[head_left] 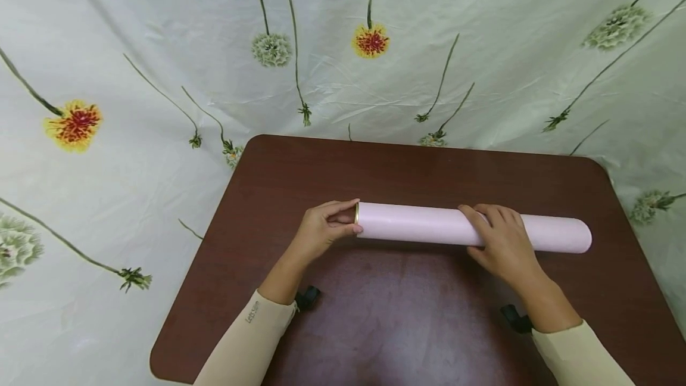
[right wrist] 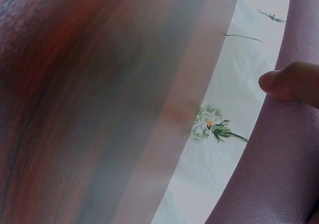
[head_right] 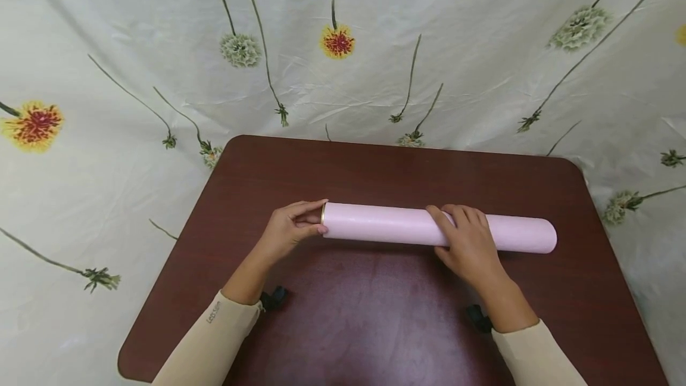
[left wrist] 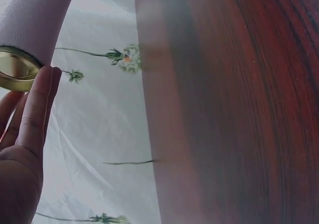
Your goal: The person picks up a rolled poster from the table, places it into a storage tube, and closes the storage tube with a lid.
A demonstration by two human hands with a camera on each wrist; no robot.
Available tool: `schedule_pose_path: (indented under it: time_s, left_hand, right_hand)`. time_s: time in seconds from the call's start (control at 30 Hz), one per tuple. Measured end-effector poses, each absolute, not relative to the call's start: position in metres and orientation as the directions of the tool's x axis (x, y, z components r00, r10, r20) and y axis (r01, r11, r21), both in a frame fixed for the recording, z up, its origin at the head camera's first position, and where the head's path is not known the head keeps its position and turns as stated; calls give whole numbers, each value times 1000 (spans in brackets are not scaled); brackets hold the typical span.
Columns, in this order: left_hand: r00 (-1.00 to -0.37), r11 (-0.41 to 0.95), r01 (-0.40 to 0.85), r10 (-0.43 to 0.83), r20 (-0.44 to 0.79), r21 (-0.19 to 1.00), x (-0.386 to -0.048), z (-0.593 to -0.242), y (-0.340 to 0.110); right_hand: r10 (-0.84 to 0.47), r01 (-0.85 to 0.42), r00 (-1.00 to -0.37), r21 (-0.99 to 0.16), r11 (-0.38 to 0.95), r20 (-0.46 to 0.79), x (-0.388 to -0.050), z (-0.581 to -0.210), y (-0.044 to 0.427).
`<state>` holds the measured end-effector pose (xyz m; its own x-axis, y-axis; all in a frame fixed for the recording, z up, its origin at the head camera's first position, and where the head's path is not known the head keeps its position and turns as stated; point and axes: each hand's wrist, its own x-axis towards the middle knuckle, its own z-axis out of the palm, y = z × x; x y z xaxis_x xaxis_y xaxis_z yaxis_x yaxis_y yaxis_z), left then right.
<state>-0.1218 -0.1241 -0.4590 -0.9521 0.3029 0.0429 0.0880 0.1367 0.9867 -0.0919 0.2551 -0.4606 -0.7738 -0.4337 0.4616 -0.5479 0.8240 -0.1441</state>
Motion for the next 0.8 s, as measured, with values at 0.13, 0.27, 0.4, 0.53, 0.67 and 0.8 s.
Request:
schedule_pose_path:
  time_s: [0.13,0.27,0.4,0.53,0.67,0.8]
  left_hand:
    - [-954,131,56,298,14,990,-122,-460,-125]
    - [-955,148,57,298,10,987,-121,-461,-125]
    - [-958,153,83,286,36,985,-120,-462,-125]
    - [-959,166,86,282,36,982,-120,-463,-125]
    - [-959,189,42,282,-13,981,-120,-462,-126]
    - [-960,183,10,277,-42,983,-121,-463,-128]
  right_hand:
    - [-434,-547,-777,-147,824,456,-93,-460,254]
    - [-430,-542,-784,-157,825,448,-92,-460,252]
    - [-426,-537,-788,-158,829,443,-92,-460,251]
    - [-427,-534,-790,-155,831,440,-92,-460,250]
    - [-425,-531,-792,-152,834,438,-92,-461,249]
    - [-420,-528,-795,-159,834,438,-93,-461,247]
